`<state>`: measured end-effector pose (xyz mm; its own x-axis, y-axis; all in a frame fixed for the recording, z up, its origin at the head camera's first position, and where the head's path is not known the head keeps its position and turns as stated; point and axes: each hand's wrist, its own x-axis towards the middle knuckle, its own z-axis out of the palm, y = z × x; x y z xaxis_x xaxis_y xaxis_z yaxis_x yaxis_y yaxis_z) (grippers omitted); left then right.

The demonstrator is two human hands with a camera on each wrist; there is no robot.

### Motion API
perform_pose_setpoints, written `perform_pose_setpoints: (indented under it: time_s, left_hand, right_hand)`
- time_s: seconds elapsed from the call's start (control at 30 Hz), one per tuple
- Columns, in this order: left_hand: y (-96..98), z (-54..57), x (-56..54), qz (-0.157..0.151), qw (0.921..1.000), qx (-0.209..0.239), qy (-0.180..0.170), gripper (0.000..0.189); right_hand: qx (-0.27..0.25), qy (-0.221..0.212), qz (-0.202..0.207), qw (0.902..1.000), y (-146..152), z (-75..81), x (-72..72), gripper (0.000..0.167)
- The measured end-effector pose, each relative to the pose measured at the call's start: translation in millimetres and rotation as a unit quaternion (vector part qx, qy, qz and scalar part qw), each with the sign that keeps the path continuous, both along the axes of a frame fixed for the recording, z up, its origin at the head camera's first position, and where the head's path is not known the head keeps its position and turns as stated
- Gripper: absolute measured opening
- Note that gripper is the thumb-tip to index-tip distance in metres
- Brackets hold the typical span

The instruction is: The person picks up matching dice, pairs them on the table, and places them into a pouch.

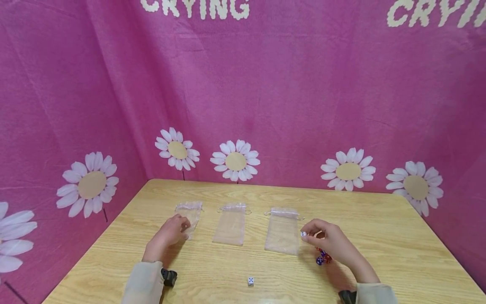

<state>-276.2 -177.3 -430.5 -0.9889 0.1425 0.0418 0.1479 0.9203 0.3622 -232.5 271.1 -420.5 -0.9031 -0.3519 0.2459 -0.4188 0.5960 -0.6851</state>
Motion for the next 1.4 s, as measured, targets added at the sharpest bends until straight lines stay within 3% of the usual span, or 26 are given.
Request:
perform_pose_setpoints:
  time_s: [0.13,0.33,0.5,0.83,1.17,1.4]
  left_hand:
    - [-0.1,-1.2,1.2,-0.002,1.0000,0.000,0.007,0.024]
    - [-0.8,-2.3,1.4,0.000,1.0000,0.002,0.007,0.024]
    - [-1.8,-2.5,1.0,0.000,1.0000,0.002,0.004,0.024]
    - [-2.5,-1.2,2.8,-0.002,1.0000,0.004,0.005,0.024]
    - [-1.0,-1.3,1.9,-0.001,1.0000,0.002,0.006,0.025]
    - [-0.7,0.3,0.9,-0.001,1.0000,0.002,0.002,0.025]
  right_hand:
    - [-0.037,-0.036,-0.005,0.9987,0,4.9,2.9,0.021]
    - [-0.064,-0.056,0.003,0.9964,-3,7.8,5.5,0.023]
    - [-0.070,-0.047,0.018,0.9963,-14,7.1,6.8,0.021]
    - [-0.073,-0.027,0.086,0.9933,-51,-1.6,9.0,0.017]
    - [-0.052,0.017,0.116,0.9918,-78,-9.2,17.4,0.010]
    - [0.009,0.030,0.153,0.9877,-91,-13.9,21.0,0.004]
